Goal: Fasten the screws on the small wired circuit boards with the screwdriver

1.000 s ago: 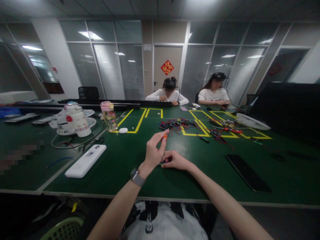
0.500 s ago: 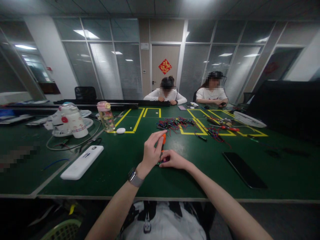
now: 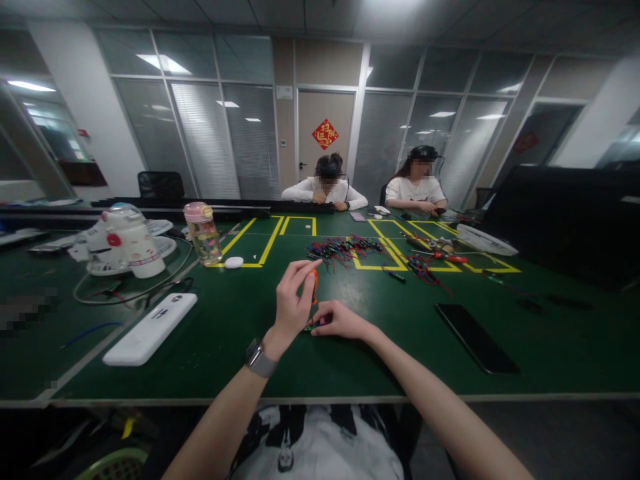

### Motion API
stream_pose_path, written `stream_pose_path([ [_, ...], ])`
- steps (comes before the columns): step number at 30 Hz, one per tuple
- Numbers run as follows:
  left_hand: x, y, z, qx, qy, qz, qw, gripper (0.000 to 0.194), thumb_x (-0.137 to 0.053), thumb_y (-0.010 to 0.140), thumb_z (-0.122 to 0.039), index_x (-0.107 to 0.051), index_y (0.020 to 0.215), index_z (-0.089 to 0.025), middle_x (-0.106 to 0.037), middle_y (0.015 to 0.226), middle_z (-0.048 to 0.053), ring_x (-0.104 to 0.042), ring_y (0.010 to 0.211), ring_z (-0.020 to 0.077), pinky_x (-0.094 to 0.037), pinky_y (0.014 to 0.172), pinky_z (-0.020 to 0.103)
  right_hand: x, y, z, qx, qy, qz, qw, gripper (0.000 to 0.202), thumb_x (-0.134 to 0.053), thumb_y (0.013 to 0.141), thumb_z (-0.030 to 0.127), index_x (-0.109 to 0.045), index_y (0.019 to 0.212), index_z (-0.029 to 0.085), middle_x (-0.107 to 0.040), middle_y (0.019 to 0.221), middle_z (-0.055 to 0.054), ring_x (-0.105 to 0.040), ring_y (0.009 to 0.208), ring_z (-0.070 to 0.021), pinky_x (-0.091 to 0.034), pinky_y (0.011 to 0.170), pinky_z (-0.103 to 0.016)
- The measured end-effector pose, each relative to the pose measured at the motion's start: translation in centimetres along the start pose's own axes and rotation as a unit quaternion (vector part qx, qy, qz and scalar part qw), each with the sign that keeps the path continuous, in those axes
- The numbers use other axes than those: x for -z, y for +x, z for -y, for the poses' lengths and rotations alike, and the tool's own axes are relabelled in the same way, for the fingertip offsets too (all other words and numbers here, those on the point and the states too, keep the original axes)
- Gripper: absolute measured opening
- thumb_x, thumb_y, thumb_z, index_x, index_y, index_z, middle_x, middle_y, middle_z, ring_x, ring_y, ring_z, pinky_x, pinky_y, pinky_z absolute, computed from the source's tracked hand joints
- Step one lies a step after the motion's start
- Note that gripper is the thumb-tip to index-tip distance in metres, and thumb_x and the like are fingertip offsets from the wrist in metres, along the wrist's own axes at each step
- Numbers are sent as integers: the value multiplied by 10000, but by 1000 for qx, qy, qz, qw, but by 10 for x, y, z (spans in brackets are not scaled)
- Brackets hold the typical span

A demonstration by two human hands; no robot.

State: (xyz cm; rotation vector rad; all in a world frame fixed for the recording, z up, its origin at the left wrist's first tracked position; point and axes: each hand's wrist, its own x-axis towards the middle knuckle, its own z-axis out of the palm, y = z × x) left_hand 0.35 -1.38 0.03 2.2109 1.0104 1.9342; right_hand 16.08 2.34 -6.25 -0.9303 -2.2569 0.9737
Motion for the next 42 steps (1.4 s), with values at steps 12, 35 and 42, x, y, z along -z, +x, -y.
stream_pose_path([
  [12,-1,1,-1,-14,38,-33,999,135,-608,886,-252,-695,974,-199,-597,861,26,-595,820,144,-501,753,270,1,0,3,-1,-14,5,1000,244,-809,673,224,-785,912,186,-519,683,27,-471,624,-98,-356,584,-214],
  [35,1,1,0,4,-8,22,1000,306,-405,974,-221,-636,1173,-195,-657,1074,69,-622,983,170,-502,860,306,1,1,2,15,0,13,1000,235,-799,696,250,-783,920,180,-528,695,21,-468,628,-97,-362,576,-208],
  [42,0,1,-1,-18,15,-4,1000,229,-520,931,-213,-647,1121,-192,-662,958,45,-625,879,151,-504,800,279,2,0,4,10,4,12,1000,237,-801,694,239,-782,920,168,-530,697,20,-467,631,-96,-361,581,-206],
])
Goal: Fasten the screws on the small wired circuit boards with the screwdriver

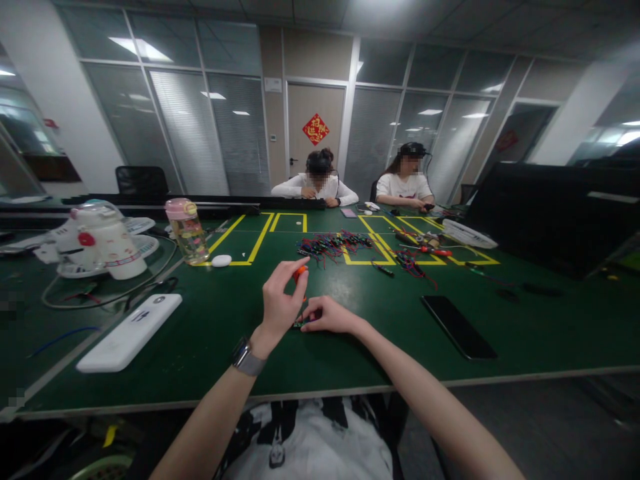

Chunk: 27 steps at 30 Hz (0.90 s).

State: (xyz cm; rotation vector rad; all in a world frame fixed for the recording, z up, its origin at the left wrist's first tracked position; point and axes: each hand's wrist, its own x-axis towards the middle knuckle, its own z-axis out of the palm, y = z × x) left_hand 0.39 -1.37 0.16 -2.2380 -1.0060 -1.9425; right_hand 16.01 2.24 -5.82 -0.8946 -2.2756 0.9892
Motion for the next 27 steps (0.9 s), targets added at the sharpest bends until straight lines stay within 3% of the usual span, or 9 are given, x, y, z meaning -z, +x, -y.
stream_pose_path([
  [5,0,0,1,-8,33,-18,999,160,-598,895,-278,-687,1006,-204,-554,856,19,-571,796,137,-492,730,257,0,0,1,-5,-5,1,1000,233,-801,697,246,-784,920,180,-512,687,26,-457,626,-94,-352,573,-207],
  [12,1,-1,1,21,-26,33,999,318,-389,976,-215,-615,1199,-199,-637,1094,74,-613,991,170,-499,864,304,0,1,-2,2,2,-1,1000,241,-806,690,249,-784,919,175,-523,694,24,-469,628,-98,-370,586,-214],
  [17,0,0,0,9,4,7,1000,257,-504,937,-214,-619,1165,-195,-647,989,51,-614,902,160,-504,828,295,0,1,-1,-3,-4,-1,1000,249,-805,692,253,-782,924,165,-511,689,26,-469,625,-97,-367,587,-215],
  [22,-1,0,1,-1,53,-21,998,190,-617,882,-276,-678,1051,-214,-518,870,18,-551,806,142,-487,739,263,0,0,1,-5,-6,0,1000,243,-804,692,242,-781,921,162,-500,684,29,-468,620,-94,-360,585,-214],
  [27,1,-1,2,9,15,14,1000,309,-411,971,-235,-638,1177,-205,-549,986,50,-567,894,151,-479,772,267,0,0,0,5,-4,-3,1000,245,-808,691,236,-780,920,156,-500,684,28,-466,620,-93,-365,590,-212],
])
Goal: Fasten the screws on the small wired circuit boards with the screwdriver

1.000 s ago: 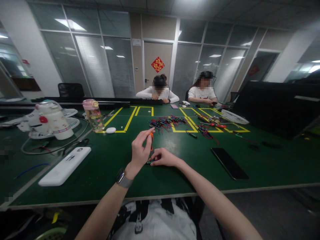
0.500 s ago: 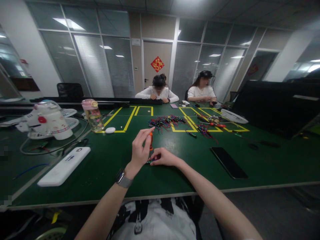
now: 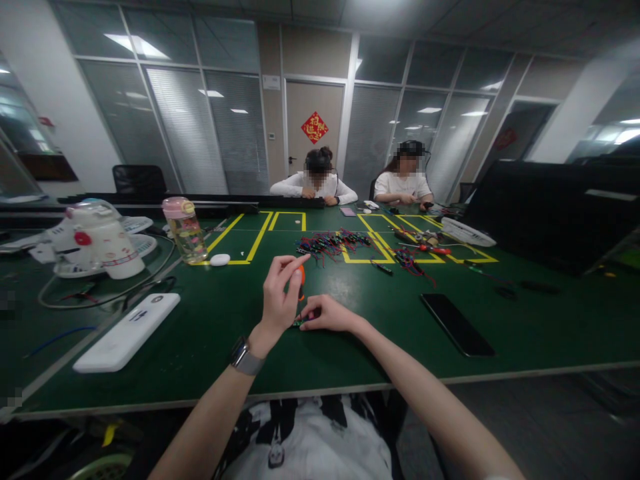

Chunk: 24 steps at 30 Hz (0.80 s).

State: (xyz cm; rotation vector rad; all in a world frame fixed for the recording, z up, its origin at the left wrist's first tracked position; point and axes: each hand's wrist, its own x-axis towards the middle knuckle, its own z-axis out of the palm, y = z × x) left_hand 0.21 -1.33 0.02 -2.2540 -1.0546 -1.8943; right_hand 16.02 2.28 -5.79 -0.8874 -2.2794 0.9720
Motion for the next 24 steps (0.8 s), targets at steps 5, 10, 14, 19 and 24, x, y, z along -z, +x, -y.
stream_pose_path([
  [5,1,0,0,15,-17,1,1000,339,-378,972,-191,-600,1229,-193,-585,1038,59,-579,936,155,-474,802,276,0,1,-1,-4,-14,2,1000,245,-811,691,245,-780,921,168,-510,681,28,-466,619,-92,-363,583,-206],
  [10,0,2,-2,7,-5,-15,1000,299,-434,951,-158,-623,1181,-183,-575,936,40,-565,862,139,-470,771,259,-1,0,0,-5,-13,-3,1000,243,-811,688,232,-781,917,156,-504,678,29,-462,613,-90,-361,579,-207],
  [14,0,4,-3,17,-9,-10,1000,274,-486,933,-166,-645,1154,-196,-520,867,20,-533,797,132,-463,738,252,0,0,1,-9,-13,-3,1000,238,-811,688,232,-783,915,167,-505,676,28,-462,617,-93,-359,578,-208],
  [19,0,4,2,78,-85,19,993,195,-595,889,-233,-686,1061,-226,-475,831,6,-527,775,133,-464,731,255,0,-1,1,-5,-12,5,1000,237,-801,702,246,-781,927,175,-512,688,24,-462,627,-95,-359,575,-205],
  [24,-1,5,6,95,-105,4,990,153,-652,849,-280,-698,982,-219,-526,955,36,-568,908,164,-478,825,287,1,-1,1,-6,-13,3,1000,237,-799,705,253,-781,929,176,-513,694,23,-464,632,-95,-361,581,-206],
])
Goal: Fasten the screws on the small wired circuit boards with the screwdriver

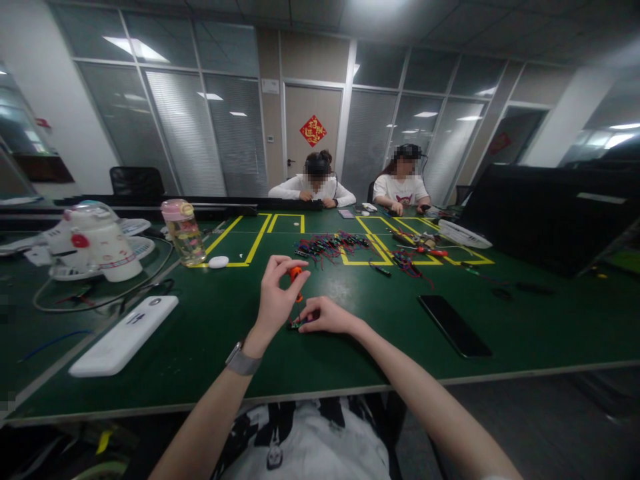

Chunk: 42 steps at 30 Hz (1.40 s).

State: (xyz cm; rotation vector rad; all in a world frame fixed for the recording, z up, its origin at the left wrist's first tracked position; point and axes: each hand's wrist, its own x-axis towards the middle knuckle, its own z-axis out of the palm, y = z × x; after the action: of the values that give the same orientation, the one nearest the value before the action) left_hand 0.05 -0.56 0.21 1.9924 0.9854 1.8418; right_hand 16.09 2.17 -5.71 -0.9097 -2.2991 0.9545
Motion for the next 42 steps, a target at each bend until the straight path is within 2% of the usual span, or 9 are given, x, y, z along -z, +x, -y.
stream_pose_path([
  [5,1,3,0,18,-23,48,998,277,-468,952,-332,-677,1114,-249,-507,1326,74,-482,1253,225,-399,1051,382,-1,1,-1,9,6,-2,1000,241,-799,704,247,-780,932,170,-505,684,28,-453,619,-91,-353,579,-208],
  [8,0,2,0,31,-38,66,997,289,-453,959,-333,-656,1143,-242,-474,1414,69,-453,1305,232,-375,1077,387,-2,1,-2,13,7,2,1000,244,-801,699,245,-780,929,168,-508,682,28,-452,616,-93,-350,574,-210],
  [13,-3,-1,-3,51,-85,92,991,258,-464,960,-297,-616,1149,-210,-690,1069,63,-638,992,181,-473,908,305,-3,1,-5,-2,-13,-6,1000,226,-793,701,254,-780,903,153,-562,696,10,-455,616,-101,-337,571,-219],
  [20,-1,-1,-1,4,-4,30,1000,145,-631,868,-292,-676,979,-209,-620,893,20,-586,841,155,-456,789,266,-2,1,-3,-1,-6,-4,1000,218,-803,688,253,-781,883,159,-525,678,20,-462,618,-101,-350,586,-218],
  [25,0,-1,-4,6,-29,72,997,298,-415,978,-272,-636,1174,-231,-611,1114,63,-584,1009,173,-454,901,303,-2,1,-2,-2,-9,-4,1000,215,-801,686,243,-781,885,162,-521,674,24,-462,619,-101,-350,584,-217],
  [28,-1,-1,-3,18,-65,83,994,313,-439,970,-261,-599,1237,-233,-631,1110,64,-599,1013,178,-462,911,313,-2,1,-2,-3,-11,-2,1000,215,-801,688,244,-780,887,164,-523,678,24,-462,618,-100,-352,582,-216],
  [34,0,-1,-1,-5,20,-7,1000,139,-685,824,-277,-699,949,-218,-556,874,18,-559,821,152,-471,777,277,-1,0,0,-12,-12,-3,1000,225,-802,690,257,-779,892,161,-520,689,19,-466,617,-101,-356,575,-218],
  [39,-1,-1,-2,21,-47,61,997,304,-430,969,-279,-633,1190,-228,-604,1121,69,-607,997,175,-477,898,315,-2,1,-1,-8,-15,-6,1000,213,-802,687,248,-781,883,168,-524,679,22,-459,611,-98,-356,579,-216],
  [42,-2,-2,-1,42,-91,77,992,357,-372,985,-267,-573,1274,-208,-627,1186,83,-629,1042,191,-477,939,340,-3,2,-2,-3,-13,-2,1000,219,-799,691,248,-779,890,159,-516,675,23,-460,614,-99,-357,582,-217],
])
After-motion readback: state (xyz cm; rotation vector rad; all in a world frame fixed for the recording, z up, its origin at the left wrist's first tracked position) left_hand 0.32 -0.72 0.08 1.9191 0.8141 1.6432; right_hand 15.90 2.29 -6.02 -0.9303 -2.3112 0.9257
